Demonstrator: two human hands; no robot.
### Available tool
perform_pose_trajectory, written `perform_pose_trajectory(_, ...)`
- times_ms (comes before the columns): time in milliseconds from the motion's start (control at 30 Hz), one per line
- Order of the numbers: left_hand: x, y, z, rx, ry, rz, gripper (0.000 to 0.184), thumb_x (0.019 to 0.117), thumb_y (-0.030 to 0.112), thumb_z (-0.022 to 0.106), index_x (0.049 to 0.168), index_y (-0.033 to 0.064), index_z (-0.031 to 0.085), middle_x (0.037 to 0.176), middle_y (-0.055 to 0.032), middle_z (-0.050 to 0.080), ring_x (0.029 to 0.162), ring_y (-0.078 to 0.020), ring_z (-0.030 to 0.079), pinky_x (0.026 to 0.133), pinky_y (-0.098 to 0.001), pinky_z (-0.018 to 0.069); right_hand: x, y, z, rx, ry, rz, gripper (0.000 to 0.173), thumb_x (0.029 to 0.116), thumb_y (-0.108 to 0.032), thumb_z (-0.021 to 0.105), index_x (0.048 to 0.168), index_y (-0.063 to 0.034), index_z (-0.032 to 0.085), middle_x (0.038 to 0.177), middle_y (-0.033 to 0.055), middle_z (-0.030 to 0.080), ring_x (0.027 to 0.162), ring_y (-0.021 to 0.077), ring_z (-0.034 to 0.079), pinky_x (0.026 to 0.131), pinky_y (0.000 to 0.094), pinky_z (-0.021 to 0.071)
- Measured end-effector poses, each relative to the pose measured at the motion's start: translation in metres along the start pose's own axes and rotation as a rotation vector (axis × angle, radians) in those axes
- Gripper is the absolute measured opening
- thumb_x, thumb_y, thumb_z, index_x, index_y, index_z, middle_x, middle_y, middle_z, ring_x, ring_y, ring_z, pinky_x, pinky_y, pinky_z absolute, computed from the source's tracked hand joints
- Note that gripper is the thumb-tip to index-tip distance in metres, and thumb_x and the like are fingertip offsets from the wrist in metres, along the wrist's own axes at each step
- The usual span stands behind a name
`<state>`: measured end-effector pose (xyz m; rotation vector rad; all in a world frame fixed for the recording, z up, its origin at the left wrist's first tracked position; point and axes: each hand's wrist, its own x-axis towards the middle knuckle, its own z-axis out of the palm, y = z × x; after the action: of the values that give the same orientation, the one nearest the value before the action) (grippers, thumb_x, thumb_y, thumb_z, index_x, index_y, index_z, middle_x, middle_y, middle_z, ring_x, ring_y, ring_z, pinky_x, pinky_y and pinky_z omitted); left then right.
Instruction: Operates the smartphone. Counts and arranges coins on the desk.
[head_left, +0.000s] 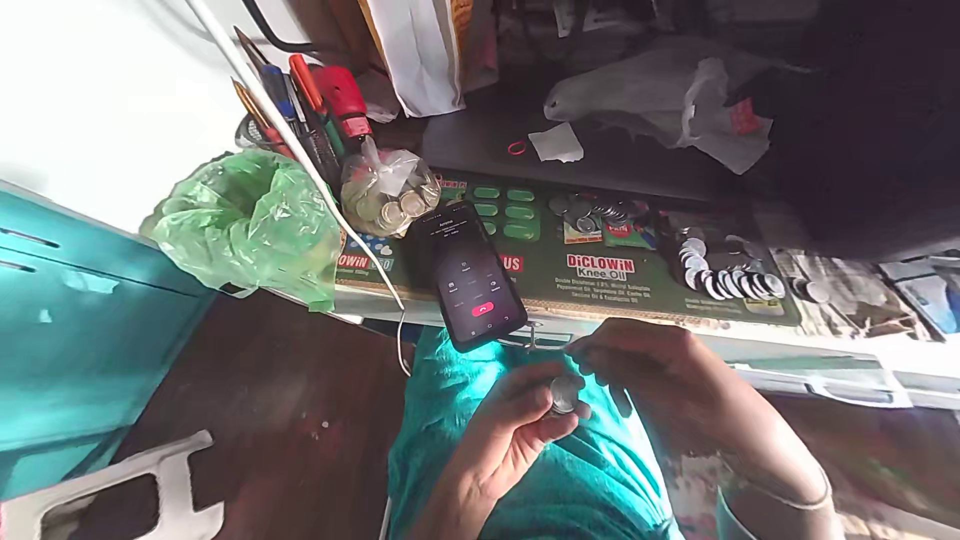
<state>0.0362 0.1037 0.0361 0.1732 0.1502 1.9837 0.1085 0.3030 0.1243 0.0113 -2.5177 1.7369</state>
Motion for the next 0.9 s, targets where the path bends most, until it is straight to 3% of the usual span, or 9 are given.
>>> perform_pose_trajectory(167,-0.002,0.0,-0.004,-0.003,-0.007,-0.006,0.028,0.0979,0.006,0.063,0.125,0.0046,0.07,0.126,-0.0154,0.07,0.109,-0.0207,0.072,0.092,-0.0264,0.0587,-0.001,0.013,-0.003,0.765,-0.134,0.12,0.026,0.1063,-0.016,0.052,0.114,-0.0069,0.075,0.099,0.0014,0.075,0.078,0.0059,0.071,0.068,0.0215,0.0606)
perform_pose_trajectory(300,-0.004,0.0,-0.003,-0.001,0.001,-0.006,0.028,0.0976,0.006,0.063,0.125,0.004,0.07,0.125,-0.0148,0.07,0.109,-0.0201,0.072,0.093,-0.0262,0.0587,0.0,0.016,0.003,0.909,-0.11,0.157,0.026,0.1046,-0.016,0.053,0.109,-0.0074,0.077,0.094,0.0021,0.075,0.075,0.0057,0.07,0.067,0.0207,0.0592)
perform_pose_trajectory(367,-0.005,0.0,-0.001,0.004,0.002,0.0,0.028,0.0977,0.006,0.063,0.125,0.0054,0.071,0.125,-0.0149,0.071,0.109,-0.0207,0.072,0.092,-0.0262,0.0588,-0.005,0.016,-0.004,0.647,0.068,0.066,0.023,0.104,-0.018,0.055,0.107,-0.0125,0.077,0.092,-0.0034,0.075,0.076,0.0019,0.069,0.068,0.0183,0.0581)
perform_pose_trajectory(433,-0.006,0.001,-0.001,0.006,-0.001,0.0,0.028,0.0981,0.007,0.062,0.124,0.0072,0.072,0.125,-0.0144,0.071,0.11,-0.0208,0.072,0.091,-0.0257,0.0591,-0.011,0.014,-0.023,0.071,0.469,-0.021,0.016,0.101,-0.021,0.061,0.103,-0.0145,0.076,0.092,-0.0094,0.074,0.079,-0.0025,0.067,0.071,0.0161,0.0568)
perform_pose_trajectory(533,-0.006,0.0,-0.003,-0.03,-0.012,-0.001,0.028,0.0984,0.005,0.061,0.124,0.0065,0.072,0.126,-0.0156,0.07,0.111,-0.0223,0.072,0.092,-0.027,0.0591,-0.011,0.015,-0.066,-0.735,0.805,0.068,0.029,0.098,-0.028,0.064,0.101,-0.0027,0.077,0.093,0.0105,0.073,0.083,0.0147,0.066,0.076,0.0334,0.054)
perform_pose_trajectory(600,-0.004,-0.002,-0.003,-0.047,-0.016,-0.008,0.028,0.0984,0.003,0.06,0.124,0.0055,0.072,0.126,-0.0164,0.069,0.111,-0.0232,0.071,0.093,-0.0282,0.0588,-0.012,0.014,-0.086,-0.947,0.791,0.157,0.03,0.0982,-0.027,0.062,0.101,-0.0014,0.078,0.094,0.0213,0.072,0.087,0.0355,0.067,0.08,0.0555,0.0498)
perform_pose_trajectory(733,-0.003,-0.003,-0.002,-0.032,-0.007,-0.019,0.028,0.0983,0.003,0.06,0.123,0.0059,0.072,0.125,-0.0162,0.07,0.11,-0.0229,0.072,0.093,-0.0282,0.0588,0.0,0.006,-0.089,-1.032,0.779,0.295,0.027,0.0964,-0.02,0.068,0.109,0.0025,0.074,0.107,0.0331,0.067,0.109,0.0569,0.058,0.094,0.0739,0.0406)
perform_pose_trajectory(800,-0.002,-0.004,-0.001,-0.025,0.015,-0.017,0.027,0.0977,0.003,0.061,0.122,0.0053,0.073,0.124,-0.0159,0.071,0.109,-0.0223,0.072,0.092,-0.0278,0.0589,0.014,0.005,-0.073,-1.043,0.74,0.203,0.028,0.0974,-0.02,0.066,0.112,0.0015,0.074,0.111,0.0322,0.067,0.112,0.0563,0.058,0.095,0.0722,0.0427)
perform_pose_trajectory(900,-0.001,-0.004,-0.002,-0.021,0.052,-0.022,0.027,0.0969,0.003,0.062,0.121,0.0048,0.073,0.123,-0.0153,0.071,0.108,-0.022,0.072,0.092,-0.028,0.0592,0.048,0.014,-0.038,-0.994,0.638,-0.002,0.023,0.099,-0.022,0.063,0.104,-0.0059,0.079,0.1,0.0191,0.071,0.101,0.0423,0.064,0.087,0.0604,0.0497)
